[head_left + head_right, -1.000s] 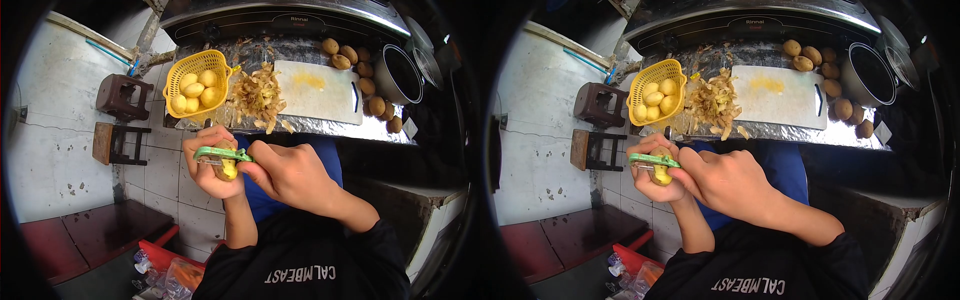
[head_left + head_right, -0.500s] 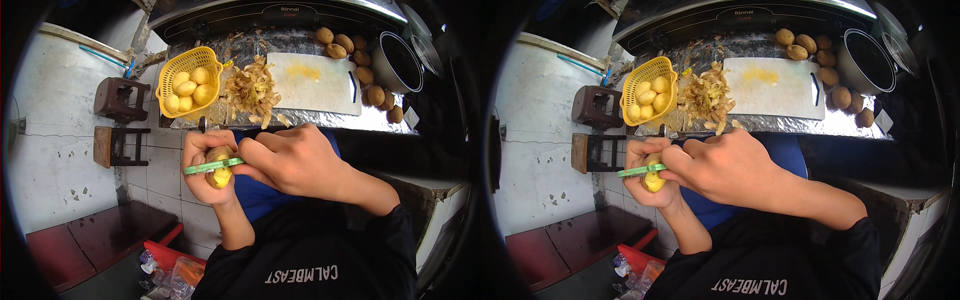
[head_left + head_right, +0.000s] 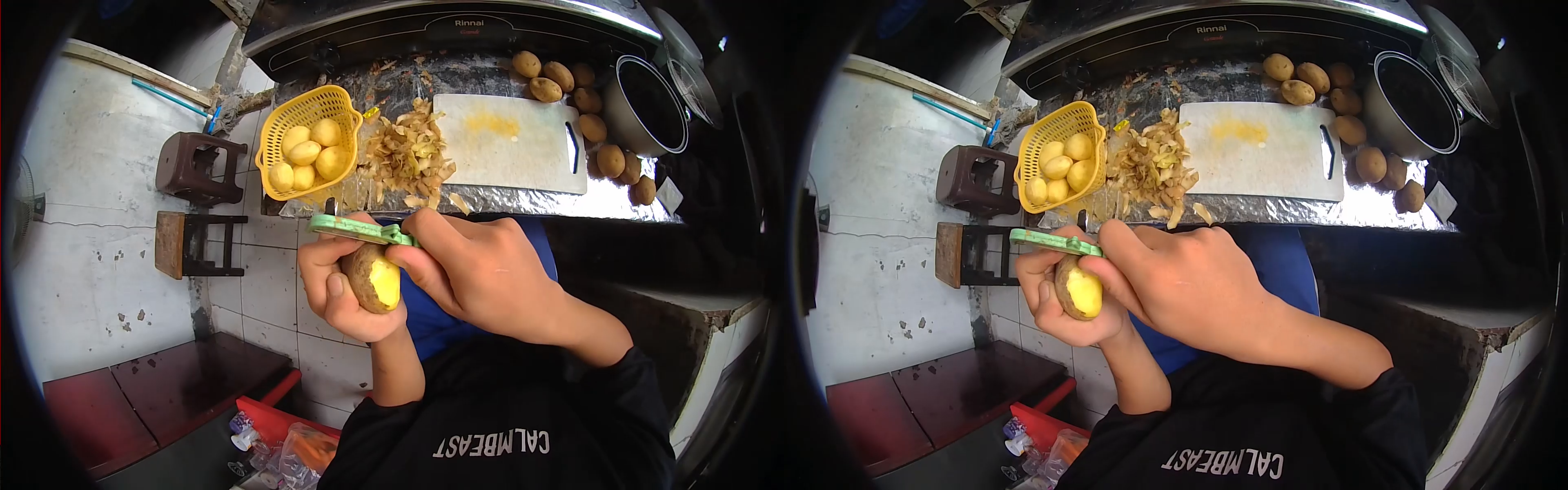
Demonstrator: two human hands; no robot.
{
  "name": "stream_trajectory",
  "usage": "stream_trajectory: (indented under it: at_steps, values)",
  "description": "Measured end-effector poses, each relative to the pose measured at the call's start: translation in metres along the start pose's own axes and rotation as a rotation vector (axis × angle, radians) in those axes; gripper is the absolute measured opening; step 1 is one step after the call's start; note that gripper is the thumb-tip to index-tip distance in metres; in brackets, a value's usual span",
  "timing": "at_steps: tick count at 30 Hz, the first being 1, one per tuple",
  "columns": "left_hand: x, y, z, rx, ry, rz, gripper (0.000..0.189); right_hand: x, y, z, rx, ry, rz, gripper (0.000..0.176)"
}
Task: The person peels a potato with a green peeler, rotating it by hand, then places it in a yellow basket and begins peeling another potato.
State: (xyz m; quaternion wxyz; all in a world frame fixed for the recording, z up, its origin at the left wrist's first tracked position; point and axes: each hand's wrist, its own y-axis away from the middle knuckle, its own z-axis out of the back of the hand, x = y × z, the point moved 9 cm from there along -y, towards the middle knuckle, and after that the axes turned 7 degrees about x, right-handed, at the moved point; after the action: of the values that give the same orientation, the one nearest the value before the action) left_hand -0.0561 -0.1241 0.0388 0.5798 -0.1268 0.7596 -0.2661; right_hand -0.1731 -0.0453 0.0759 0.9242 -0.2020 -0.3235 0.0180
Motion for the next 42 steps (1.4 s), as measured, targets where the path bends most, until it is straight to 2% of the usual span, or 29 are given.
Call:
stream_trajectory:
  at_steps: [2,4,6,11,13,17,19,23,25,28,32,34,36,38,40,42]
  values:
    - [0.01,-0.005,-0.004,0.068,0.071,0.026,0.039,-0.018,0.0,-0.004,-0.032,-0.269,-0.144,0.028]
    - [0.017,-0.008,-0.002,0.11,0.117,0.005,0.04,-0.027,-0.003,-0.004,-0.093,-0.276,-0.141,0.027]
    - [0.036,-0.008,0.003,0.103,0.267,0.132,0.039,-0.052,-0.011,-0.011,-0.054,-0.393,-0.3,0.027]
    - [0.047,-0.008,0.008,0.075,0.317,0.144,0.036,-0.114,-0.029,-0.03,-0.04,-0.107,-0.425,0.039]
    - [0.05,-0.005,0.013,0.044,0.234,0.173,0.036,-0.126,-0.034,-0.032,0.017,0.028,-0.482,0.047]
    - [0.056,-0.004,0.017,0.063,0.233,0.207,0.036,-0.131,-0.038,-0.032,0.031,-0.02,-0.524,0.051]
    - [0.058,-0.004,0.018,0.062,0.221,0.232,0.036,-0.144,-0.034,-0.036,0.085,-0.156,-0.681,0.055]
    - [0.059,0.0,0.02,0.073,0.205,0.238,0.036,-0.149,-0.032,-0.039,0.115,-0.1,-0.678,0.056]
    - [0.059,0.001,0.021,0.085,0.183,0.226,0.035,-0.14,-0.035,-0.036,0.024,-0.073,-0.533,0.047]
    - [0.061,0.001,0.024,0.091,0.192,0.242,0.035,-0.14,-0.036,-0.037,0.107,0.024,-0.512,0.046]
    - [0.065,0.004,0.034,0.026,0.185,0.283,0.034,-0.14,-0.035,-0.038,0.084,-0.105,-0.518,0.038]
    - [0.068,0.006,0.034,0.083,0.179,0.252,0.034,-0.121,-0.038,-0.027,-0.064,0.15,-0.271,0.03]
    - [0.07,0.008,0.035,0.076,0.185,0.253,0.034,-0.127,-0.035,-0.031,-0.038,0.082,-0.251,0.031]
    - [0.07,0.008,0.037,0.059,0.187,0.249,0.034,-0.128,-0.037,-0.034,-0.006,0.012,-0.222,0.036]
    - [0.071,0.01,0.038,0.058,0.173,0.276,0.034,-0.124,-0.038,-0.032,-0.007,-0.077,-0.221,0.048]
    - [0.072,0.011,0.04,0.062,0.169,0.272,0.034,-0.123,-0.038,-0.032,0.008,-0.09,-0.247,0.049]
